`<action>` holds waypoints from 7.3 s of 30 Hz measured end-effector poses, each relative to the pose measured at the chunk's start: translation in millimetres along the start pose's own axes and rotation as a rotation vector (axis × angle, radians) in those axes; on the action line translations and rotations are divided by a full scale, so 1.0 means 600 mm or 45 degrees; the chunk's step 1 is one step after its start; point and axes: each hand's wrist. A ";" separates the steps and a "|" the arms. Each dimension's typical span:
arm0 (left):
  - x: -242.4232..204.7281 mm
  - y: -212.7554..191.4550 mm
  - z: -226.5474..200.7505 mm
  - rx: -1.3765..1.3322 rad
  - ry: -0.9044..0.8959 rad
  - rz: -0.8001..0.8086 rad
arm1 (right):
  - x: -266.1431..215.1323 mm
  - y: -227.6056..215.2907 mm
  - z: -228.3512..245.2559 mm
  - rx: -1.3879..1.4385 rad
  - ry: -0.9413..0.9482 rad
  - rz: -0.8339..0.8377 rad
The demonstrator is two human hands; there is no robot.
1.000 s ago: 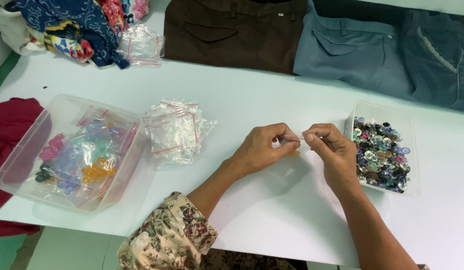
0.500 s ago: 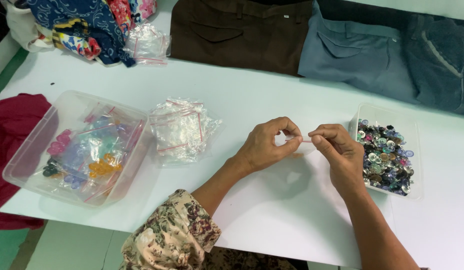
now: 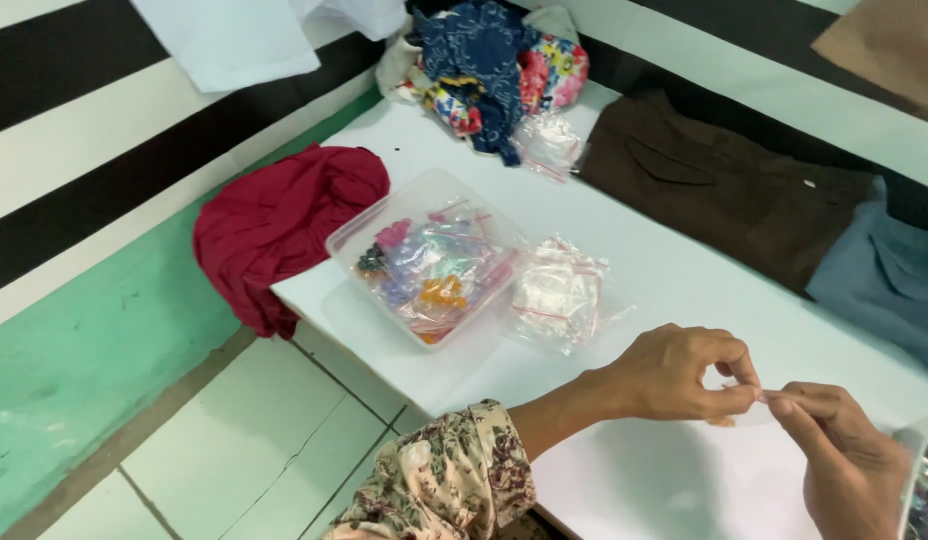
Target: The person picks up several small orange buttons and black buttons from a container and places them into small plastic bags.
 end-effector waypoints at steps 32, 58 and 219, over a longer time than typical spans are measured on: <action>-0.275 -0.363 0.020 0.533 0.203 -1.081 | 0.035 0.572 0.276 -0.107 -0.368 1.093; -0.068 -0.092 -0.080 0.491 0.309 0.089 | 0.051 0.000 0.156 -0.267 -0.148 0.848; 0.080 0.456 -0.048 0.704 0.387 0.397 | -0.031 -0.389 -0.136 -1.125 -0.425 -0.050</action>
Point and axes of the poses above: each hand's wrist, its own x-axis towards the middle knuckle, its own y-axis out of the palm, z = x × y, and after that the axes turned 11 degrees about -z, right-handed
